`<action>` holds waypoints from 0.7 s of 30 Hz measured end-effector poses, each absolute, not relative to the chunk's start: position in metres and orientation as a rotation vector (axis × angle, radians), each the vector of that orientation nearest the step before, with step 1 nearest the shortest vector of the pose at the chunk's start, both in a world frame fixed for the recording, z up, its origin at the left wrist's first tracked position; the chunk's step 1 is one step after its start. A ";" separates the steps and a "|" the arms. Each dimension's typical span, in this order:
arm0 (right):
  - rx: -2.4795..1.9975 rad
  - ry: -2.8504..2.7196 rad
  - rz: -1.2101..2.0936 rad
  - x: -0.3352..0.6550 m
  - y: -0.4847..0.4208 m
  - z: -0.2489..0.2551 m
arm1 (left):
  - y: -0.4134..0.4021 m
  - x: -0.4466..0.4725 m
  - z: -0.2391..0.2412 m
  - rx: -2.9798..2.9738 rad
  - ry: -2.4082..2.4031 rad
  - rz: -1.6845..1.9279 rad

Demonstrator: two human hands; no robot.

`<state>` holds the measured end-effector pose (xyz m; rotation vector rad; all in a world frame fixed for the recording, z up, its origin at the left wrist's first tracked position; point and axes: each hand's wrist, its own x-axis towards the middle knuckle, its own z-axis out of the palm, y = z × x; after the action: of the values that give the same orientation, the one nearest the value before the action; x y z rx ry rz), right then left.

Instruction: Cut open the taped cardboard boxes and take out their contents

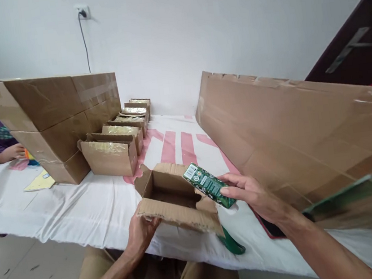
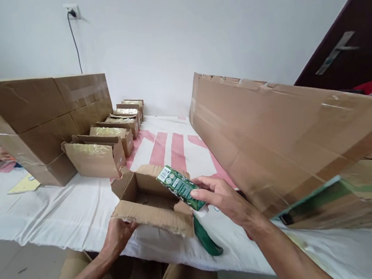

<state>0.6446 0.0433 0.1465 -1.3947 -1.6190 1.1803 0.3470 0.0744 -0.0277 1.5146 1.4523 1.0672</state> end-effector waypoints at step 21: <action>-1.067 -1.167 1.743 0.594 0.007 0.141 | 0.021 0.342 0.105 1.474 0.784 1.176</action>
<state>0.5935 0.0073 0.1407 -1.0667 -1.1672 1.7428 0.3422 0.0210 0.1045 1.4743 0.7844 1.1762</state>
